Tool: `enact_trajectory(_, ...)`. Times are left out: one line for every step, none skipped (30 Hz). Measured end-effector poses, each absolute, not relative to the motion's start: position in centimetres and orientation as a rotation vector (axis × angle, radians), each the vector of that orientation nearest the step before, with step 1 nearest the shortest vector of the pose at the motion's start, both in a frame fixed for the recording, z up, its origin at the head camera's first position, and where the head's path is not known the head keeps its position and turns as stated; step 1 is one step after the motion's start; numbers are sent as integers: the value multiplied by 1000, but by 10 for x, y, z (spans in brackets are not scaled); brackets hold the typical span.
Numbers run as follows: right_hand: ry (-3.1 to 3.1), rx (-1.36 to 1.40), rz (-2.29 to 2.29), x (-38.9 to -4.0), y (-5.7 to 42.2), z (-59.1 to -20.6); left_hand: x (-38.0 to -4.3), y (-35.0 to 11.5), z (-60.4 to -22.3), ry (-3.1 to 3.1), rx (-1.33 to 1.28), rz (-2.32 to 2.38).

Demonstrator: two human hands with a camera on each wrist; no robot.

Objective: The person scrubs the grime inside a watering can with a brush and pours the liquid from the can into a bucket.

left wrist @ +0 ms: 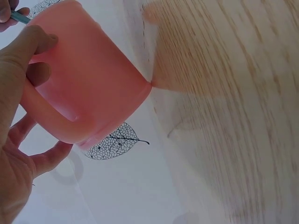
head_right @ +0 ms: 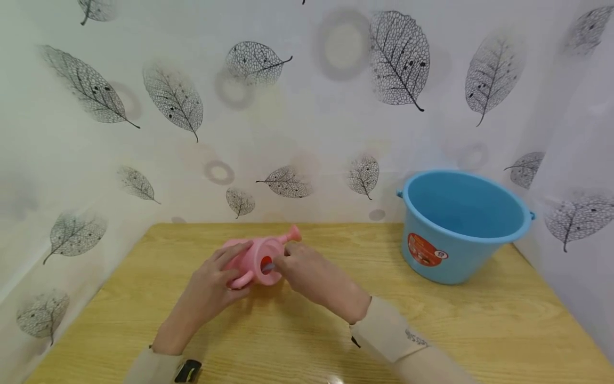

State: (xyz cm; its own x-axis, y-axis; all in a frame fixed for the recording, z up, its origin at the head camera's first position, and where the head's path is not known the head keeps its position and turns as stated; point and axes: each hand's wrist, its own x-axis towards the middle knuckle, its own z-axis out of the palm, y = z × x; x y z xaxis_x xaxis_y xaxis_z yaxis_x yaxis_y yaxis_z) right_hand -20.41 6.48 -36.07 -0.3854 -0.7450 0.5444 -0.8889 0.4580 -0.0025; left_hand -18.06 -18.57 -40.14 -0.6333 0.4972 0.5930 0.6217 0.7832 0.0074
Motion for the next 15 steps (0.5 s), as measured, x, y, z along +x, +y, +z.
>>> enact_trajectory(-2240, 1365, 402, -204, 64, -362, -180, -186, -402, -2387, -829, -283)
enact_trajectory(-2243, 1365, 397, -205, 63, -363, -180, -186, -402, -2383, -829, -282)
enact_trajectory(-2248, 1366, 394, -205, 62, -364, -180, -187, -403, -2380, -830, -282)
enact_trajectory(-2255, 1367, 389, -206, 61, -365, -180, -187, -403, -2376, -830, -279)
enact_trajectory(-2257, 1366, 379, -207, 60, -366, -180, -187, -404, -2371, -830, -276)
enact_trajectory(-2261, 1365, 378, -207, 58, -367, -180, -187, -404, -2367, -833, -278)
enact_trajectory(-2266, 1363, 383, -208, 57, -368, -180, -187, -405, -2365, -835, -279)
enact_trajectory(-2270, 1361, 388, -208, 56, -370, -180, -187, -405, -2362, -835, -277)
enact_trajectory(-2274, 1358, 394, -209, 55, -371, -180, -187, -405, -2360, -835, -276)
enact_trajectory(-2279, 1355, 410, -209, 54, -372, -180, -187, -405, -2358, -835, -275)
enact_trajectory(-2284, 1358, 432, -209, 53, -373, -180, -187, -405, -2356, -835, -276)
enact_trajectory(-2294, 1363, 465, -210, 52, -374, -180, -187, -405, -2355, -837, -277)
enact_trajectory(-2301, 1370, 495, -211, 52, -375, -181, -187, -405, -2352, -838, -275)
enact_trajectory(-2308, 1374, 525, -211, 51, -376, -181, -186, -404, -2350, -839, -272)
enact_trajectory(-2314, 1379, 553, -212, 51, -377, -181, -186, -404, -2348, -841, -272)
